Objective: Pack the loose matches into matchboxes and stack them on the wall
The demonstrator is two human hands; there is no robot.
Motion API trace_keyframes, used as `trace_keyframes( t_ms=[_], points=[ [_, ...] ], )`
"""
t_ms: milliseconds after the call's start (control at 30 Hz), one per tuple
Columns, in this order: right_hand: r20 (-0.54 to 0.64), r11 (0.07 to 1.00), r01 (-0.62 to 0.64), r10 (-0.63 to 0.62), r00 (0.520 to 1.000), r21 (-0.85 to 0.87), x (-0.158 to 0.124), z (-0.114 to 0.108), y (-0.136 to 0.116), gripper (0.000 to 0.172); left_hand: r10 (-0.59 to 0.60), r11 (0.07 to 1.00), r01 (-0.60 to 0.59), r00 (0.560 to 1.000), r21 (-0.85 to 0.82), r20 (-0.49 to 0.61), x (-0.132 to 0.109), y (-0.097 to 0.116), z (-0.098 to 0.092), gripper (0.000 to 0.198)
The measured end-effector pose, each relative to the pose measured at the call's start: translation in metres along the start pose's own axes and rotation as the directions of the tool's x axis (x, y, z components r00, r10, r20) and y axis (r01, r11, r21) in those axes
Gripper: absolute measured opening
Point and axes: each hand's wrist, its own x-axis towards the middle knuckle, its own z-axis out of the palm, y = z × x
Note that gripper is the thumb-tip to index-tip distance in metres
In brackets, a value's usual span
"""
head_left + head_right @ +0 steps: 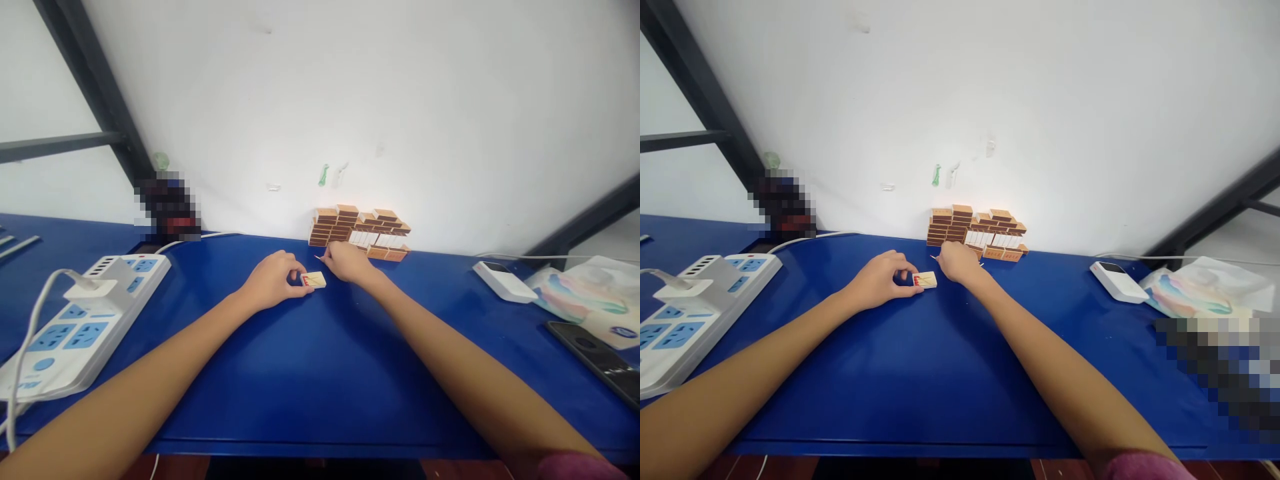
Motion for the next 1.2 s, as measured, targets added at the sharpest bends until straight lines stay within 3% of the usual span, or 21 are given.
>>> trace_keyframes(
  t_ms=[167, 300, 400, 500, 633, 800, 1033, 1200],
  points=[
    [0.028, 0.964, 0.267, -0.266, 0.963, -0.013, -0.039, -0.016, 0.004, 0.019, 0.007, 1.0, -0.007, 1.0, -0.019, 0.007, -0.001, 0.002, 0.003, 0.028],
    [0.065, 0.935, 0.347, -0.351, 0.934, 0.067, -0.065, -0.014, 0.01, 0.017, 0.057, 0.998, -0.055, 0.998, -0.038, 0.039, -0.003, 0.009, 0.003, 0.028],
    [-0.134, 0.906, 0.346, -0.322, 0.937, 0.244, -0.063, -0.014, 0.033, 0.02, 0.071, 0.994, -0.067, 0.997, -0.084, 0.042, -0.004, 0.017, 0.001, 0.027],
    [-0.311, 0.946, 0.221, -0.141, 0.94, 0.238, -0.052, -0.017, 0.071, 0.024, 0.065, 0.988, -0.064, 0.998, -0.141, 0.005, -0.006, 0.024, 0.001, 0.03],
    [-0.175, 0.943, 0.236, -0.198, 0.965, 0.233, -0.041, -0.014, 0.105, 0.021, 0.113, 0.983, -0.106, 0.993, -0.153, 0.043, -0.009, 0.027, 0.004, 0.032],
    [-0.094, 0.897, 0.314, -0.3, 0.949, 0.311, -0.037, -0.004, 0.093, 0.025, 0.09, 0.989, -0.084, 0.995, -0.124, 0.042, -0.008, 0.028, 0.004, 0.033],
    [-0.082, 0.938, 0.311, -0.301, 0.95, 0.152, -0.026, 0.002, 0.078, 0.025, 0.035, 0.997, -0.036, 0.999, -0.072, -0.018, -0.002, 0.017, -0.003, 0.03],
    [-0.097, 0.93, 0.344, -0.334, 0.938, 0.126, -0.021, 0.004, 0.084, 0.021, 0.05, 0.998, -0.049, 0.998, -0.036, 0.04, -0.003, 0.013, 0.001, 0.031]
  ],
)
